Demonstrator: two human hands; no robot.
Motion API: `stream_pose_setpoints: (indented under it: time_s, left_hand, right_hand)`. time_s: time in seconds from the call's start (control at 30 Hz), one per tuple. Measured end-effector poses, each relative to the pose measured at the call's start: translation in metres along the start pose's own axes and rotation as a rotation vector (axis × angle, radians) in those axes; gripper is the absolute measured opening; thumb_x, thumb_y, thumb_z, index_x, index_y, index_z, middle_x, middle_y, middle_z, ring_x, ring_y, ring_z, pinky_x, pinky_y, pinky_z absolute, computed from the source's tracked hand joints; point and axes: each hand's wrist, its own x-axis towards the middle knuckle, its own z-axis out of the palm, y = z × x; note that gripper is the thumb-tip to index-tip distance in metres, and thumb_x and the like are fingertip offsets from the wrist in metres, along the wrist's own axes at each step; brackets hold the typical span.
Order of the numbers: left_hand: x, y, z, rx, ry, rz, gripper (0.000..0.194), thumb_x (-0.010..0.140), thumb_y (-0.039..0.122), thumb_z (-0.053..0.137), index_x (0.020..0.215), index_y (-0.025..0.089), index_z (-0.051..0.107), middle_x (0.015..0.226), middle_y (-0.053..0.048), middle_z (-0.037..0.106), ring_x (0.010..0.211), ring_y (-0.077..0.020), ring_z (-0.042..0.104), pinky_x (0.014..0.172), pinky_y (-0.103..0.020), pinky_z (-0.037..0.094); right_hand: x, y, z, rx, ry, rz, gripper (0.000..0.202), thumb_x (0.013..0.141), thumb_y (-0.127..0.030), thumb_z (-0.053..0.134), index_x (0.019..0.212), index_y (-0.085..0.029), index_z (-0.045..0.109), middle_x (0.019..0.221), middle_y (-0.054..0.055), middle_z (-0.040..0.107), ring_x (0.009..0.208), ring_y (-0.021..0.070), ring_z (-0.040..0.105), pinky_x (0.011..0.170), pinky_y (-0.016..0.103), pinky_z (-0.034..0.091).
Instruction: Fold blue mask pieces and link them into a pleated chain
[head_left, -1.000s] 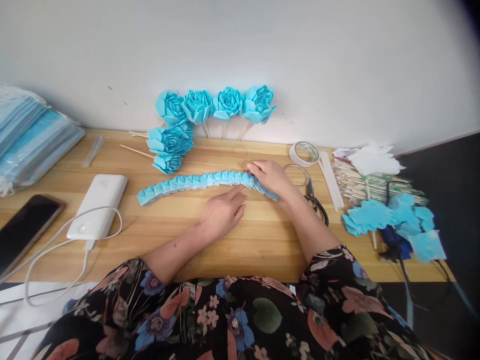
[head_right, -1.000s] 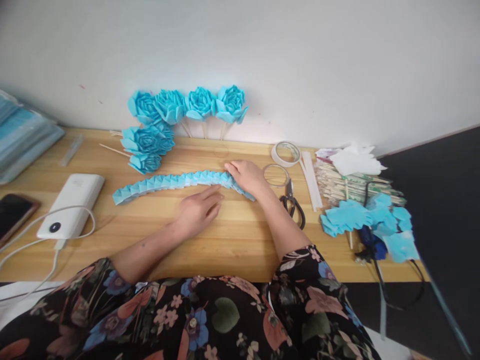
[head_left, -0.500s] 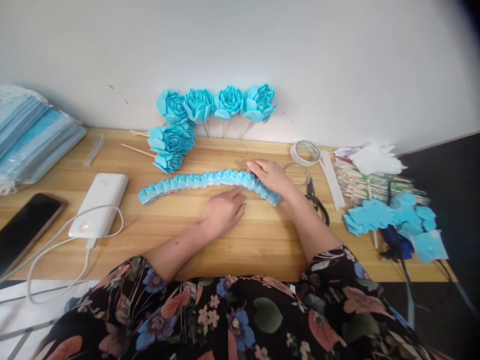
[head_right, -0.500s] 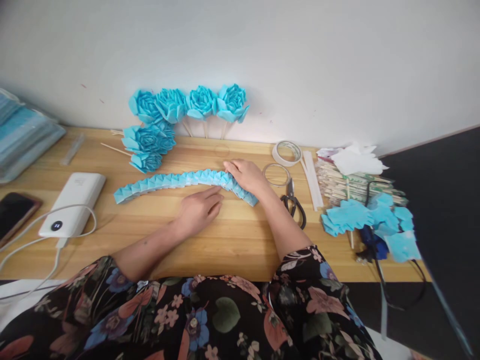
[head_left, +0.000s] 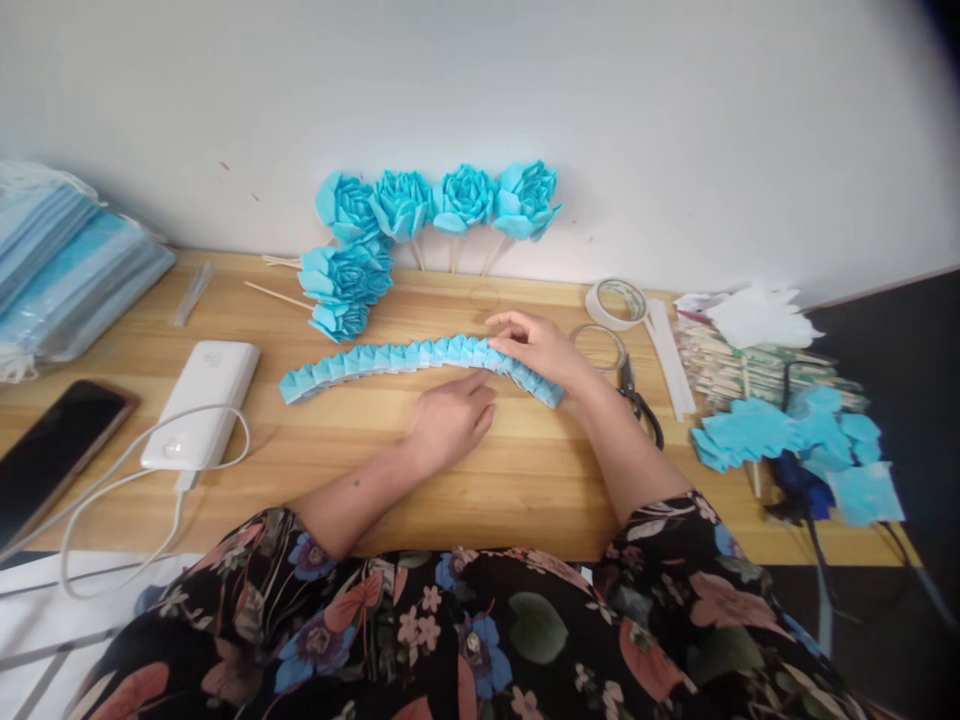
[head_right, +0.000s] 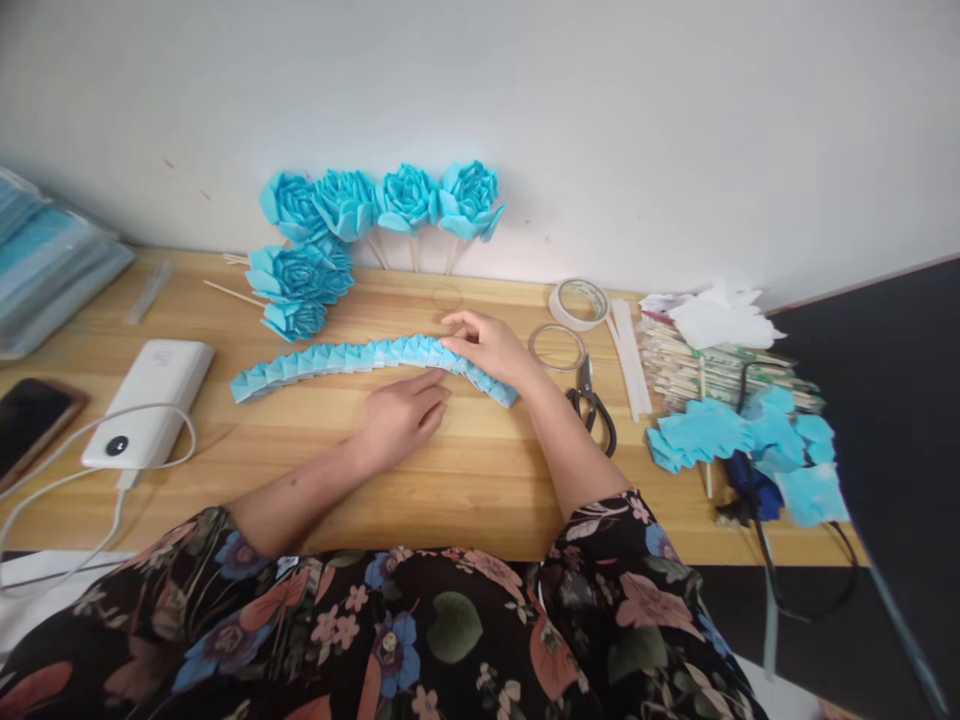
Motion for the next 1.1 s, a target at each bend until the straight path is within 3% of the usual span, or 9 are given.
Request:
stream_pose_setpoints:
  time_s: [0.37, 0.53, 0.63, 0.7, 0.77, 0.9, 1.0, 1.1]
  left_hand:
    - [0.000, -0.002, 0.002, -0.004, 0.025, 0.022, 0.026, 0.097, 0.022, 0.045, 0.096, 0.016, 0.071, 0.124, -0.011, 0.068, 0.093, -0.0231, 0.070, 0.077, -0.034, 0.055]
    - [-0.001, 0.000, 0.008, -0.085, 0.130, 0.080, 0.027, 0.097, 0.021, 0.044, 0.092, 0.017, 0.071, 0.105, -0.008, 0.073, 0.089, -0.0190, 0.069, 0.077, -0.029, 0.053]
    - [-0.001, 0.002, -0.003, -0.119, 0.177, 0.112, 0.029, 0.098, 0.022, 0.044, 0.090, 0.018, 0.071, 0.092, -0.007, 0.073, 0.085, -0.0179, 0.068, 0.076, -0.028, 0.051]
    - [-0.005, -0.003, -0.023, -0.122, 0.222, 0.085, 0.028, 0.097, 0.024, 0.046, 0.088, 0.019, 0.072, 0.086, -0.006, 0.073, 0.081, -0.0179, 0.068, 0.074, -0.028, 0.050]
    - [-0.015, -0.015, -0.053, -0.112, 0.291, -0.009, 0.028, 0.096, 0.026, 0.047, 0.086, 0.019, 0.072, 0.087, -0.006, 0.075, 0.080, -0.0183, 0.068, 0.072, -0.028, 0.050]
    - [-0.059, -0.053, -0.105, 0.014, 0.471, -0.373, 0.031, 0.097, 0.032, 0.046, 0.098, 0.019, 0.075, 0.095, -0.008, 0.077, 0.084, -0.0214, 0.070, 0.075, -0.030, 0.050]
    - [-0.091, -0.081, -0.113, 0.180, 0.404, -0.585, 0.038, 0.097, 0.031, 0.041, 0.114, 0.017, 0.072, 0.105, -0.011, 0.076, 0.096, -0.0270, 0.070, 0.083, -0.035, 0.051]
    - [-0.104, -0.097, -0.102, 0.287, 0.261, -0.724, 0.043, 0.098, 0.028, 0.037, 0.129, 0.015, 0.065, 0.116, -0.015, 0.073, 0.107, -0.0314, 0.068, 0.088, -0.038, 0.050]
  right_hand:
    - [0.003, 0.004, 0.002, -0.062, 0.022, 0.033, 0.042, 0.081, -0.031, 0.063, 0.121, -0.018, 0.068, 0.080, 0.001, 0.068, 0.070, 0.0144, 0.060, 0.063, 0.026, 0.045]
    - [-0.004, 0.002, -0.005, -0.149, 0.035, 0.057, 0.037, 0.084, -0.035, 0.062, 0.117, -0.020, 0.071, 0.097, 0.006, 0.076, 0.084, 0.0203, 0.068, 0.075, 0.033, 0.052]
    - [-0.010, -0.001, -0.010, -0.209, 0.007, 0.058, 0.032, 0.087, -0.039, 0.058, 0.108, -0.022, 0.075, 0.108, 0.006, 0.077, 0.099, 0.0251, 0.070, 0.089, 0.040, 0.053]
    - [-0.014, -0.004, -0.011, -0.230, -0.005, 0.053, 0.032, 0.088, -0.043, 0.056, 0.103, -0.022, 0.076, 0.111, 0.006, 0.077, 0.104, 0.0278, 0.070, 0.093, 0.043, 0.052]
    - [-0.019, -0.008, -0.012, -0.239, -0.008, 0.064, 0.034, 0.088, -0.044, 0.055, 0.102, -0.023, 0.076, 0.112, 0.006, 0.077, 0.105, 0.0295, 0.070, 0.093, 0.044, 0.053]
    - [-0.027, -0.012, -0.012, -0.258, -0.016, 0.074, 0.032, 0.088, -0.042, 0.057, 0.104, -0.024, 0.077, 0.114, 0.005, 0.077, 0.108, 0.0298, 0.070, 0.095, 0.044, 0.055]
    - [-0.031, -0.012, -0.010, -0.260, -0.034, 0.069, 0.034, 0.088, -0.042, 0.056, 0.110, -0.025, 0.076, 0.117, 0.005, 0.076, 0.111, 0.0292, 0.070, 0.098, 0.044, 0.054]
    - [-0.031, -0.012, -0.004, -0.271, -0.023, 0.052, 0.035, 0.088, -0.043, 0.056, 0.111, -0.026, 0.076, 0.118, 0.004, 0.076, 0.112, 0.0287, 0.069, 0.100, 0.044, 0.053]
